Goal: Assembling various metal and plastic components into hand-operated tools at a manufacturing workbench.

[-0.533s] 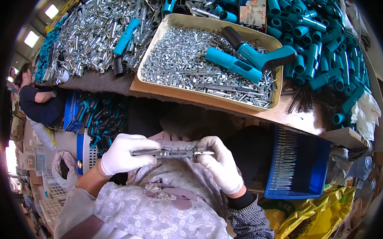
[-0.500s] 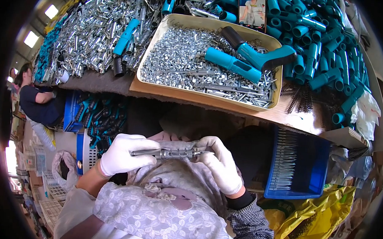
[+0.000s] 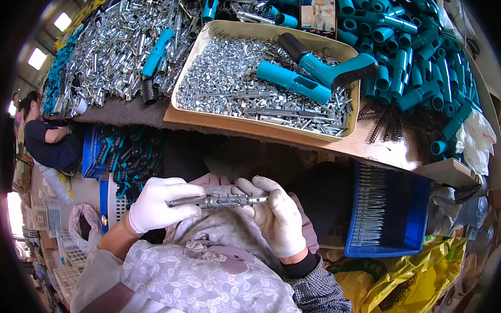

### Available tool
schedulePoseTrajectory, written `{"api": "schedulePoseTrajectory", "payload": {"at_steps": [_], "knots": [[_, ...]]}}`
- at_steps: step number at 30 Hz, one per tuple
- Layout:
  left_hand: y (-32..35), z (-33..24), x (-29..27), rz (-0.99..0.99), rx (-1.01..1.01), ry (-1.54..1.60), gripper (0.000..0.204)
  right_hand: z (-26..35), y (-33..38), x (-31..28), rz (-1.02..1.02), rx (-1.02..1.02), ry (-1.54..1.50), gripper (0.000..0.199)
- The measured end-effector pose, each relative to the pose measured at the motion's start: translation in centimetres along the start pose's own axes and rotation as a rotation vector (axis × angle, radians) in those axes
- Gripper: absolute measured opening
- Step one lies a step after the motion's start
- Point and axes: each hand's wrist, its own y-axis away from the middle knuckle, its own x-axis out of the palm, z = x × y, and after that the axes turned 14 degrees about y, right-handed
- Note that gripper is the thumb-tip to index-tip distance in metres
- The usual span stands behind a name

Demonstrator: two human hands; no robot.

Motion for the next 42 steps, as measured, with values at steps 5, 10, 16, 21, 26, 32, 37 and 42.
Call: {"api": "schedulePoseTrajectory", "payload": {"at_steps": [5, 10, 16, 21, 26, 32, 37, 42], "knots": [[0.0, 0.0, 0.2, 0.001, 0.024, -0.037, 0.029, 0.2, 0.0, 0.4, 0.024, -0.053, 0.02, 0.058], [-0.1, 0.0, 0.3, -0.014, 0.039, -0.064, 0.029, 0.4, -0.3, 0.4, 0.034, -0.108, 0.062, 0.062], [-0.1, -0.2, 0.2, -0.05, 0.073, -0.077, 0.03, 0.9, -0.5, 0.4, -0.015, -0.11, 0.108, 0.063], [0.0, -0.9, -0.3, -0.037, 0.0, -0.074, 0.034, 1.5, -0.6, -1.6, 0.017, -0.1, 0.209, 0.051], [-0.2, -0.4, -0.2, -0.046, 0.087, -0.092, 0.035, 1.7, -0.5, -1.5, -0.014, -0.157, 0.291, 0.039], [-0.4, -0.6, 0.1, -0.026, 0.044, -0.084, 0.034, 0.6, -0.9, -1.0, -0.127, -0.222, 0.351, 0.029], [-0.6, -0.8, 0.6, -0.009, 0.0, -0.069, 0.034, -0.1, -0.9, 0.0, -0.254, -0.288, 0.401, 0.028], [-0.8, -0.4, 0.9, -0.045, 0.101, -0.095, 0.035, -0.6, -1.3, -0.2, -0.203, -0.312, 0.319, 0.031]]}}
